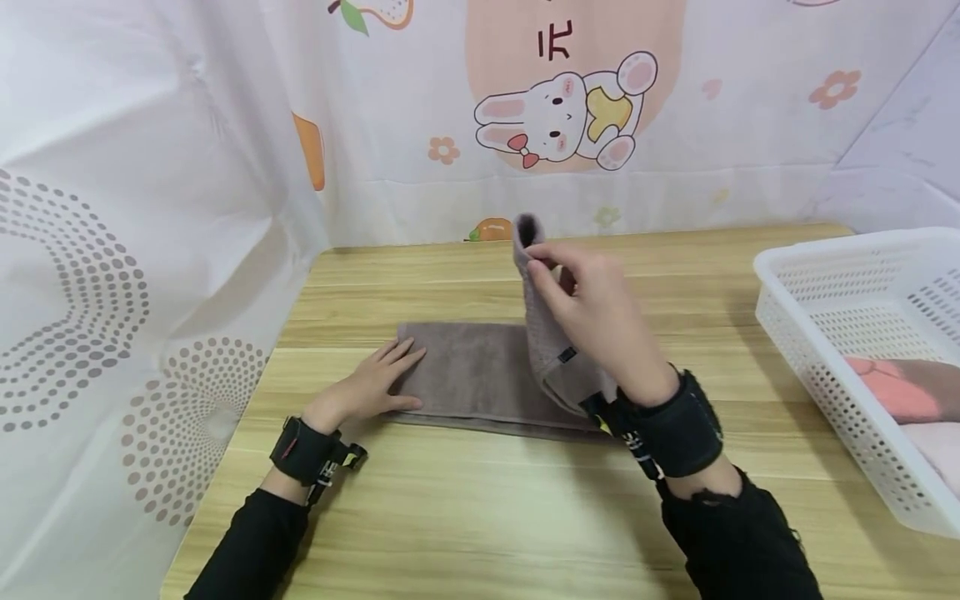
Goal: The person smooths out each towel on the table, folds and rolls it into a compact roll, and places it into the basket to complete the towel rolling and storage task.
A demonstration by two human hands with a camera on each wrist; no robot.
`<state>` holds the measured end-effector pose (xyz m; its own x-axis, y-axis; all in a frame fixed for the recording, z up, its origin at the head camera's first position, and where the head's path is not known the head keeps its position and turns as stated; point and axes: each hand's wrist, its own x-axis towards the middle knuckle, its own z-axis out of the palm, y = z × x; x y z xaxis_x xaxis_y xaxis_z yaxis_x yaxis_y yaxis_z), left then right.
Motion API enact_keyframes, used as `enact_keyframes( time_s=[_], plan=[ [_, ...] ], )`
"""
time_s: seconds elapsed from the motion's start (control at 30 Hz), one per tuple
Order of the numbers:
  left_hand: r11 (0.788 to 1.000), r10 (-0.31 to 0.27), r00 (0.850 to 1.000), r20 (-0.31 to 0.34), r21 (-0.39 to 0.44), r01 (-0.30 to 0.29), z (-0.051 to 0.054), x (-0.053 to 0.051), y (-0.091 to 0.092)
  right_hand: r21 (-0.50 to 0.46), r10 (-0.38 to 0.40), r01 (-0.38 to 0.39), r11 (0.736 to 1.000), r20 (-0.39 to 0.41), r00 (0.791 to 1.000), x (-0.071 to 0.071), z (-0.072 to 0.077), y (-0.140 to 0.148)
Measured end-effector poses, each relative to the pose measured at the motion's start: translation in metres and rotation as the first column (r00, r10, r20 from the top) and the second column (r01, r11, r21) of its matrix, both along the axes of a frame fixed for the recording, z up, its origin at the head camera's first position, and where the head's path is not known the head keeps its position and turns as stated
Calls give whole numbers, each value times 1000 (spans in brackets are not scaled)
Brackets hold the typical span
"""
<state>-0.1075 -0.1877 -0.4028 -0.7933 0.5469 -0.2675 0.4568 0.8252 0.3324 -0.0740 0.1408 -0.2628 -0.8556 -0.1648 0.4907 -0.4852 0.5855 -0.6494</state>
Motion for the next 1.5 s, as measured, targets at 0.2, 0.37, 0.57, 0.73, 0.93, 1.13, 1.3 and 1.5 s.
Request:
enact_keyframes(
  time_s=[0.2, 0.37, 0.57, 0.73, 0.93, 1.13, 1.3, 1.5],
  plan=[
    [996, 35, 999, 41, 75, -38, -5, -1, 0, -62, 55, -53, 997, 20, 998, -10, -24, -32],
    [986, 93, 994, 63, 134, -101, -8, -1, 0, 31, 110, -113, 993, 103, 989, -16, -51, -72],
    [978, 112, 990, 88, 164, -125, -8, 0, 3, 85, 152, -173, 981, 212, 965, -25, -91, -114],
    [971, 111, 990, 85, 201, -126, -10, 1, 5, 77, 142, -165, 983, 237, 961, -31, -112, -137],
    [969, 84, 992, 90, 226, -102, -11, 0, 2, 132, 218, -286, 949, 380, 899, -29, -129, -146],
    [977, 42, 995, -89, 211, -23, -3, -1, -8, 178, 267, -368, 912, 422, 866, -24, -131, -131],
    [976, 7, 945, -328, 209, 65, 9, 3, -5, 254, 170, -270, 929, 355, 919, -23, -121, -94],
    [965, -176, 947, -268, 142, 219, 10, 11, 4, 365, 63, -213, 907, 382, 922, -24, -120, -35]
  ],
)
